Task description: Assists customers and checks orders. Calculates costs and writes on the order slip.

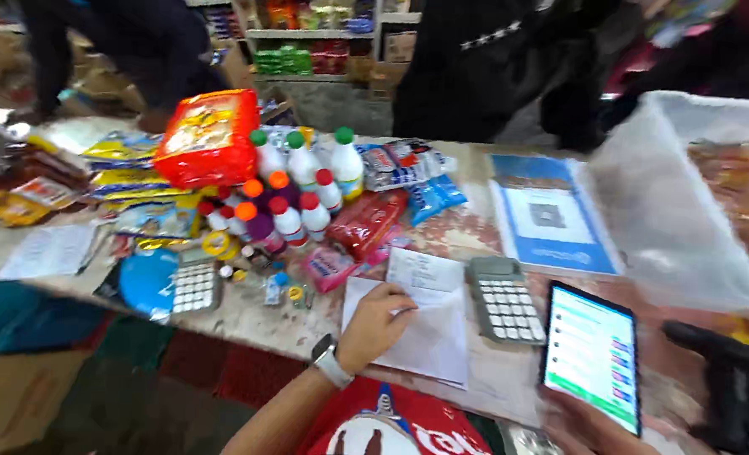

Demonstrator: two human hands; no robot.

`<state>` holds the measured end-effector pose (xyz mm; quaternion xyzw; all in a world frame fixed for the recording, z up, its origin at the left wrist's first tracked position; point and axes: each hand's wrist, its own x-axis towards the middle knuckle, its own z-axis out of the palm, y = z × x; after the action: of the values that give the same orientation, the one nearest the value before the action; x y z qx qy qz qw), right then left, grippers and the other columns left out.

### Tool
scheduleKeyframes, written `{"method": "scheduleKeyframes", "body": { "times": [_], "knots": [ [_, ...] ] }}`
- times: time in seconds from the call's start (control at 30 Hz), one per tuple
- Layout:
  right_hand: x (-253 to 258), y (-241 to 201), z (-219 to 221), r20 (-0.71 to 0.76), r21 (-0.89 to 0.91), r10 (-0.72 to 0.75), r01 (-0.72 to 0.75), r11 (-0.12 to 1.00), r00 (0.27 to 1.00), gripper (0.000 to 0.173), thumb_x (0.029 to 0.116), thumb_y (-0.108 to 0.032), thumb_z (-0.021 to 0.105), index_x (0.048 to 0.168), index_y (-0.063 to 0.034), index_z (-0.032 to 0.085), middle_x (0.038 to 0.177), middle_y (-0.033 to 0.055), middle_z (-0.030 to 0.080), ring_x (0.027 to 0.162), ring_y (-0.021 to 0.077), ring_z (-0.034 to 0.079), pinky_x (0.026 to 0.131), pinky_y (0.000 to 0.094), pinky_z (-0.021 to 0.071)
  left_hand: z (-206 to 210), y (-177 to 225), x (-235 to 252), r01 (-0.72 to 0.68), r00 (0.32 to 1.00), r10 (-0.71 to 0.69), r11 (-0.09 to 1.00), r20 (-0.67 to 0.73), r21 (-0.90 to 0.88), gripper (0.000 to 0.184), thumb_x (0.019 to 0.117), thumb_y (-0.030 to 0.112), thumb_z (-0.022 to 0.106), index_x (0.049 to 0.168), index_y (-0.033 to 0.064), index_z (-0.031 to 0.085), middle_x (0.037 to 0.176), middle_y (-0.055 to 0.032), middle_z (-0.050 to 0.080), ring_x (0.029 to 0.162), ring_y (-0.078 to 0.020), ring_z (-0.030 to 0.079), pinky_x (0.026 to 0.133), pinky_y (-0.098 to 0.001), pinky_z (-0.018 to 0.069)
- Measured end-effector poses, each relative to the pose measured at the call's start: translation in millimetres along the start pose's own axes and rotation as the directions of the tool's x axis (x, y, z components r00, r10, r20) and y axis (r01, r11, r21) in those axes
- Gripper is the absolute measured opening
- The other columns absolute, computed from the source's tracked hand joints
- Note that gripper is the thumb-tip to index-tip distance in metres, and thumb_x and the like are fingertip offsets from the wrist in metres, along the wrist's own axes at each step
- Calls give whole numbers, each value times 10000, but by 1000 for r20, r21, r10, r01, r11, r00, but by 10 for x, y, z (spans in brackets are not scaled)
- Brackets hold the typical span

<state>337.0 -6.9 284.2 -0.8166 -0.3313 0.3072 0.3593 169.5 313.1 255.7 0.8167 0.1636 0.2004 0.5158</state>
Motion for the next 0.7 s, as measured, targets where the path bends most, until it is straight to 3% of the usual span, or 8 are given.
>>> {"method": "scheduleKeyframes", "body": {
  "times": [0.07, 0.1, 0.2, 0.27, 0.4, 0.57, 0.63, 0.7],
  "knots": [
    [494, -433, 466, -151, -280, -354, 304, 911, 923, 815, 856, -305, 785, 1455, 129, 442, 1468, 393, 456, 1344, 515, 488, 1113, 617, 389, 44, 6, 8, -167, 986, 166, 981, 19, 98, 144, 951, 29, 649, 1014, -22, 769, 1119, -200, 704, 1077, -247, 684, 973, -333, 554],
    [765, -558, 640, -185, -402, -494, 393, 827, 850, 850, 816, -389, 769, 1443, 99, 468, 1474, 412, 428, 1348, 599, 430, 1091, 715, 317, 67, 20, 6, -228, 974, 226, 961, 35, 157, 148, 951, 28, 644, 1010, -4, 777, 1132, -196, 707, 1097, -273, 684, 991, -365, 549],
    [1404, -700, 880, -136, -460, -667, 550, 697, 732, 413, 802, -263, 767, 1099, 21, 721, 1254, 290, 658, 1231, 570, 550, 983, 771, 354, 137, 55, 4, -288, 950, 311, 906, -28, 309, 180, 935, 39, 661, 1073, 15, 774, 1194, -227, 694, 1143, -355, 673, 999, -450, 548],
    [1648, -688, 827, -72, -411, -637, 559, 720, 767, 162, 878, -129, 696, 912, 22, 748, 1072, 223, 739, 1094, 484, 661, 918, 689, 473, 230, -8, -24, -242, 940, 321, 867, -116, 436, 276, 912, 68, 698, 1179, 5, 731, 1230, -247, 675, 1155, -386, 664, 1003, -471, 542],
    [1876, -771, 581, -7, -317, -370, 349, 882, 929, 234, 984, -60, 624, 1107, 125, 698, 1033, 345, 700, 971, 515, 686, 885, 701, 496, 448, -300, -149, -231, 972, 211, 786, 101, 573, 198, 922, 57, 684, 1113, 45, 738, 1183, -199, 697, 1162, -376, 658, 984, -524, 535],
    [2460, -492, -31, -177, -342, -184, 115, 933, 967, 335, 976, -171, 655, 1076, 147, 685, 982, 380, 666, 911, 514, 649, 835, 709, 460, 495, -419, -157, -210, 959, 36, 755, 281, 621, 242, 929, 72, 669, 1163, 79, 731, 1231, -164, 683, 1219, -358, 621, 984, -553, 519],
    [2555, -460, -488, -440, -334, -117, -42, 942, 891, 394, 1015, -226, 603, 1145, 142, 658, 1083, 417, 634, 1042, 577, 611, 916, 752, 419, 504, -453, -146, -226, 965, 83, 745, 250, 627, 250, 899, 120, 713, 1147, 100, 740, 1194, -152, 697, 1180, -345, 643, 949, -552, 539],
    [2497, -584, -749, -719, -324, -217, -43, 945, 660, 367, 1044, -162, 529, 1207, 147, 642, 1128, 402, 646, 1070, 539, 639, 964, 663, 457, 521, -530, -140, -259, 966, 186, 709, 181, 655, 223, 841, 169, 754, 1060, 126, 756, 1127, -136, 714, 1107, -334, 678, 876, -551, 571]
  ]
}}
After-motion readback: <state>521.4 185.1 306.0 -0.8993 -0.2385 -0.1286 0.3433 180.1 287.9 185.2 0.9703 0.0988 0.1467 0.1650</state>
